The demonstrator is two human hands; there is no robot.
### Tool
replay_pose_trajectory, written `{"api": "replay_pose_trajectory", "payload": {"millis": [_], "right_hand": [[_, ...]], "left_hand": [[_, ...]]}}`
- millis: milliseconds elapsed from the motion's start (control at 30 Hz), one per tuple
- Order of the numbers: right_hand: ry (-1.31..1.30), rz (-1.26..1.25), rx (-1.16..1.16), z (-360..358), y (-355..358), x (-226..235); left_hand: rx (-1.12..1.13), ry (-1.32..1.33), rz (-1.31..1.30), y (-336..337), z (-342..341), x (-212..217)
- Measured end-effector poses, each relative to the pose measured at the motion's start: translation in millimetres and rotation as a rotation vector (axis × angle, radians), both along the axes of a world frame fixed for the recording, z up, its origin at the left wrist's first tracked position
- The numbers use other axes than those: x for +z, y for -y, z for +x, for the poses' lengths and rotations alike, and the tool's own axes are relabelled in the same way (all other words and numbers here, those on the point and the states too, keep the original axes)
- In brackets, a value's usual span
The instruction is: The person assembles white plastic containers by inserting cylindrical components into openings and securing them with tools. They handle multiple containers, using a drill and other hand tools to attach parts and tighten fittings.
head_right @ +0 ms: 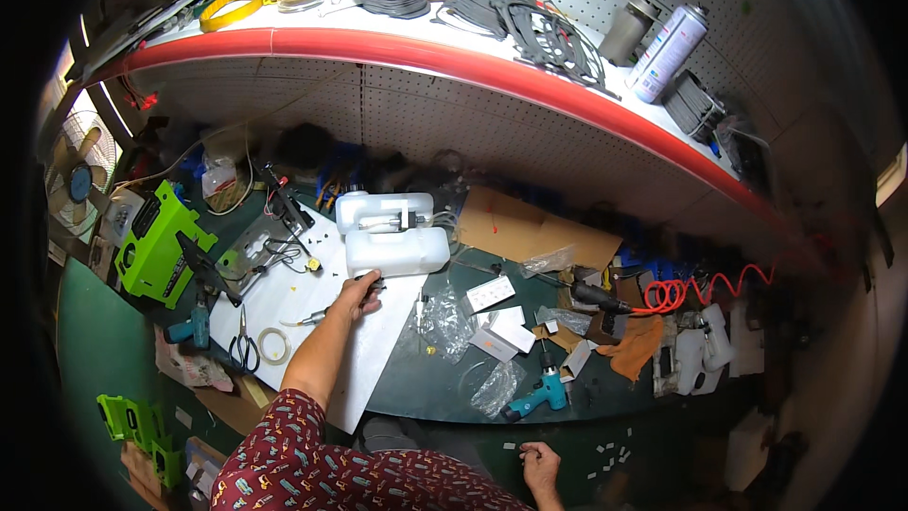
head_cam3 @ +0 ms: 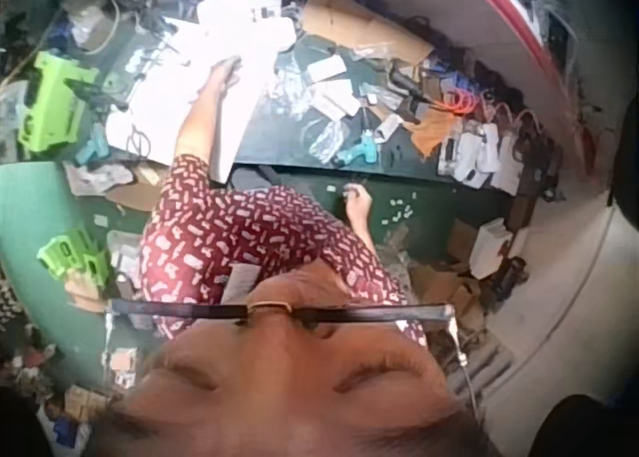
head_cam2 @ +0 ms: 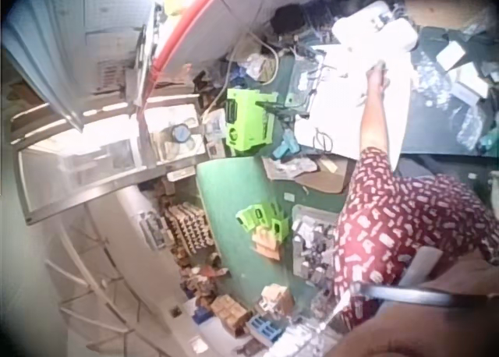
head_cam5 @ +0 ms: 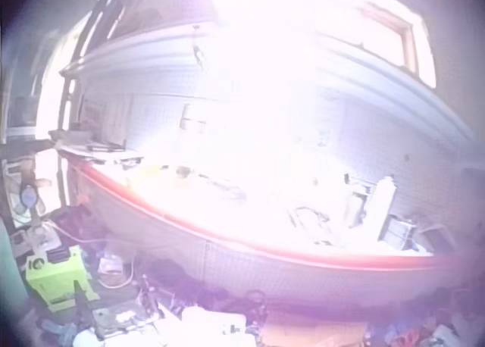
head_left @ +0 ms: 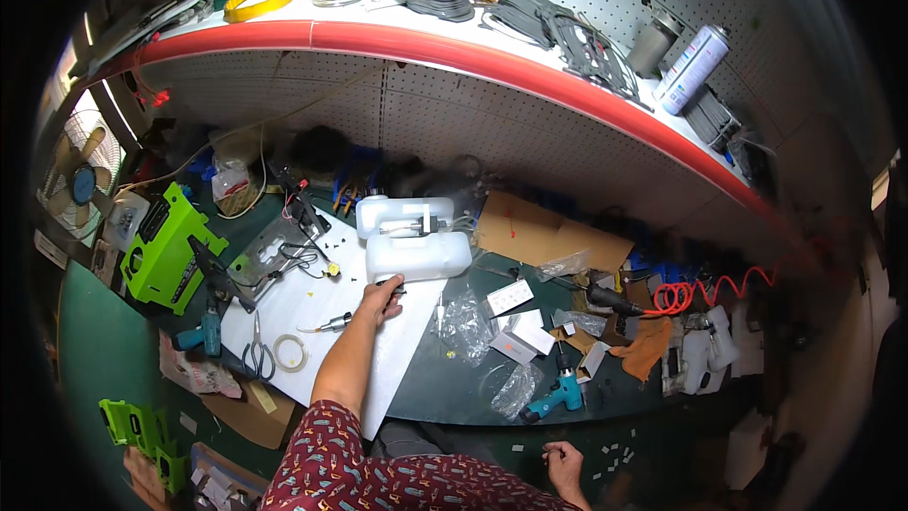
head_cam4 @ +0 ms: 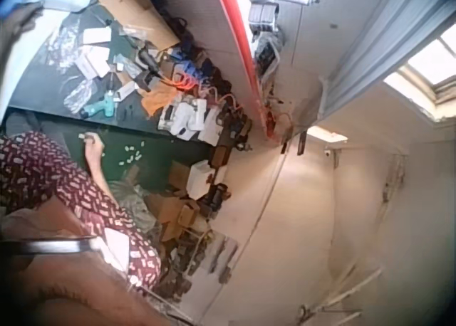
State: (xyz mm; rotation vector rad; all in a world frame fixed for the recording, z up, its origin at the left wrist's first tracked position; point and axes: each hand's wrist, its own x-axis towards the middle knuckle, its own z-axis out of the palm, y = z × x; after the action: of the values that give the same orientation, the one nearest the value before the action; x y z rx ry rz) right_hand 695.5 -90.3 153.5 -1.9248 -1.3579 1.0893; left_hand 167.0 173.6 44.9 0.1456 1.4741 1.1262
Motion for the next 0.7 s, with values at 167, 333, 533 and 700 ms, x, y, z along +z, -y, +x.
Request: {"api": "replay_pose_trajectory", "payload": {"millis": [167,333,533,700], "right_hand": [[-0.1,0.018,0.019,-52,-17,15],[-0.408,-0.157,0.009,-135,-80,27],[-1.152,-0.641,-0.09,-244,-148,41],[-1.216,-0.746,0.239,-267,-147,19]], "left_hand": [[0.073,-0.037,0.12,31,10,13],[0.125,-0.207,0.26,109,32,45],[-0.135,-0.741,0.549,209,37,113],[-0.386,-1.194,0.738,250,34,147]]}}
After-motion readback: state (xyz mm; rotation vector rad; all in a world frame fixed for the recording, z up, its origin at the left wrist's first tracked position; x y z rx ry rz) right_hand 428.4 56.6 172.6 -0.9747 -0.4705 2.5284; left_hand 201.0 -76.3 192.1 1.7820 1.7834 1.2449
